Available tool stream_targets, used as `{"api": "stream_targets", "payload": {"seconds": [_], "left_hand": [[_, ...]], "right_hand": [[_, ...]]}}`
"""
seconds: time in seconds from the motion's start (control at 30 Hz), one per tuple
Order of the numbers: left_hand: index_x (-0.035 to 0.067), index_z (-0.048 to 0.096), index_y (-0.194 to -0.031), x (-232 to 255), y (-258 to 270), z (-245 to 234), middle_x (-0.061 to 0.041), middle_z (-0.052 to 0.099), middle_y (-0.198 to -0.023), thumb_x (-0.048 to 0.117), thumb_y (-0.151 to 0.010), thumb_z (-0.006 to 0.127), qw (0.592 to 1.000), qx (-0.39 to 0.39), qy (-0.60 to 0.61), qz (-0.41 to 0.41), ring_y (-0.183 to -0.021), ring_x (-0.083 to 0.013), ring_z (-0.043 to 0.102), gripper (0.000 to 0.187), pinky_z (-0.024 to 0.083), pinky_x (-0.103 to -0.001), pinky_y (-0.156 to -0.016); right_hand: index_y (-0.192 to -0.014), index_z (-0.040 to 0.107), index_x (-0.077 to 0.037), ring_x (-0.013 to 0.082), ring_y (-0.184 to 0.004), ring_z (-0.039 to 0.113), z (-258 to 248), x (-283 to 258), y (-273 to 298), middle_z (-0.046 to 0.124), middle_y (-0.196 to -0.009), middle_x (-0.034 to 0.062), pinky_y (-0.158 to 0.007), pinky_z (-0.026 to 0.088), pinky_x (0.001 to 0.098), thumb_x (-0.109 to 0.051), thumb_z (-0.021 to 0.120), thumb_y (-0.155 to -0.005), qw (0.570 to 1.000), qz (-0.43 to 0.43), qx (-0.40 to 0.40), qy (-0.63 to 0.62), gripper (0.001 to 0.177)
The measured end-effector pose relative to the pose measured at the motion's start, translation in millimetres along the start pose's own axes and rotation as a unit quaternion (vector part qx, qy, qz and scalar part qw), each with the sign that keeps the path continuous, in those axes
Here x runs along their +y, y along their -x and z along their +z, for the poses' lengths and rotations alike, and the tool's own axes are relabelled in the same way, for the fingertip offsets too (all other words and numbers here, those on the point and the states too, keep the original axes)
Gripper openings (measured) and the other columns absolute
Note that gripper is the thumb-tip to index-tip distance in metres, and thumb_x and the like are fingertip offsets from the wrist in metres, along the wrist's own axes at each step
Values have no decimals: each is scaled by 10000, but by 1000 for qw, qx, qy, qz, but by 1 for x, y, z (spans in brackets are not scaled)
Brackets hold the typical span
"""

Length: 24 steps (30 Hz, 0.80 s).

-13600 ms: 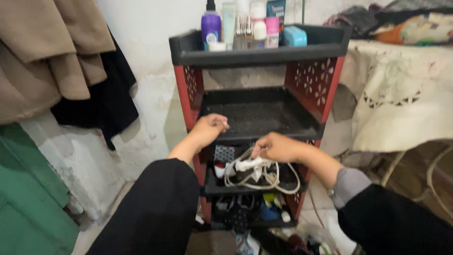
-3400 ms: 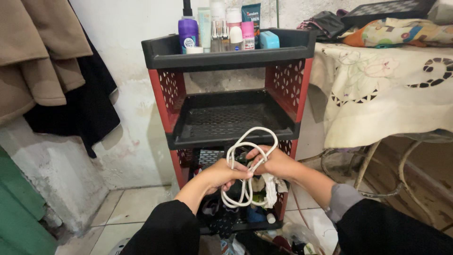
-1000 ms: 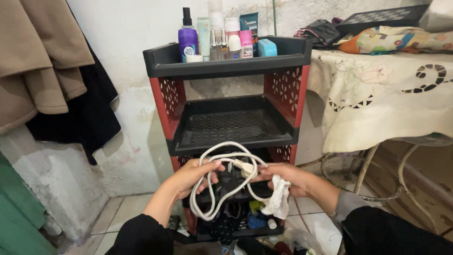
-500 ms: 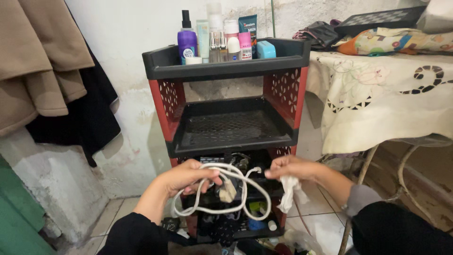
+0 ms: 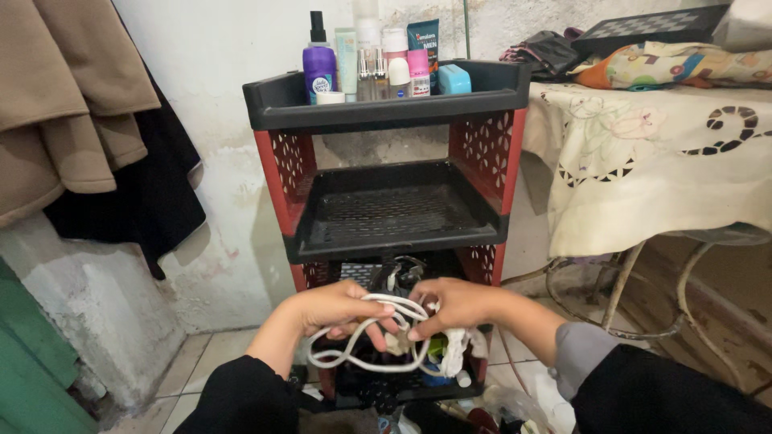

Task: The person organizes a three-tier plastic shelf by removing various items from the middle and bottom shelves, wiping the surfaces with a white cloth, and then placing the items back in a more orderly fashion. The person handles bottles, a power adapter, and cables, coiling the cables before placing them on the shelf.

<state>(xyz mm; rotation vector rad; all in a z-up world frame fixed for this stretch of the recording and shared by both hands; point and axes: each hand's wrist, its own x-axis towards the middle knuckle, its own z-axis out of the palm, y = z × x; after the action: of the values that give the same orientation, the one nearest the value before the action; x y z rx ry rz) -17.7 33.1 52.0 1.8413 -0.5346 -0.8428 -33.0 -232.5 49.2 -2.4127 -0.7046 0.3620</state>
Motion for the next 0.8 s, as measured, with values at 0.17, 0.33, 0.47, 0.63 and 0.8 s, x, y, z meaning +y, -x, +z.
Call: {"api": "stream_targets", "payload": {"seconds": [0.17,0.33,0.47,0.63,0.8], "left_hand": [[51,749,-1151,-19,-15,9,-97,792,-909,375,-957,670,996,-42,-81,3,-439,-57,530,386,439,-208,-408],[87,752,-1191,-63,-43,39,-37,782,-957,438,-974,695,979,-97,-163,-79,-572,-81,648,417,562,-228,-535],[112,723,-1178,-99,-68,71,-72,748,-886,322,-892,743,977,-112,-121,-136,-653,-176,727,355,622,-325,-579],[4,760,-1126,-145,-104,100,-90,754,-913,381,-911,756,967,-111,-223,-46,-751,-176,707,434,584,-337,-681],[43,750,-1179,-183,-142,108,-110,755,-1002,437,-894,751,948,-111,-297,6,-879,-187,700,487,550,-358,-797]], "right_hand": [[-1027,778,-39,98,-861,723,16,28,-4,792,-897,0,-808,555,251,-217,797,-773,984,-43,-111,-136,311],[-1152,750,-80,100,-840,693,21,77,-12,803,-963,28,-726,518,277,-163,754,-842,973,60,-160,-154,321],[-1158,754,-151,61,-688,627,25,115,-14,822,-942,-44,-465,403,305,-223,694,-848,965,228,-91,-90,325],[-1128,745,-117,161,-682,672,41,149,-15,799,-874,17,-484,456,364,-251,672,-865,964,232,-95,-87,304],[-1056,793,-77,163,-724,647,66,170,-18,752,-825,-3,-518,504,352,-391,717,-896,945,316,-80,-19,360]]}}
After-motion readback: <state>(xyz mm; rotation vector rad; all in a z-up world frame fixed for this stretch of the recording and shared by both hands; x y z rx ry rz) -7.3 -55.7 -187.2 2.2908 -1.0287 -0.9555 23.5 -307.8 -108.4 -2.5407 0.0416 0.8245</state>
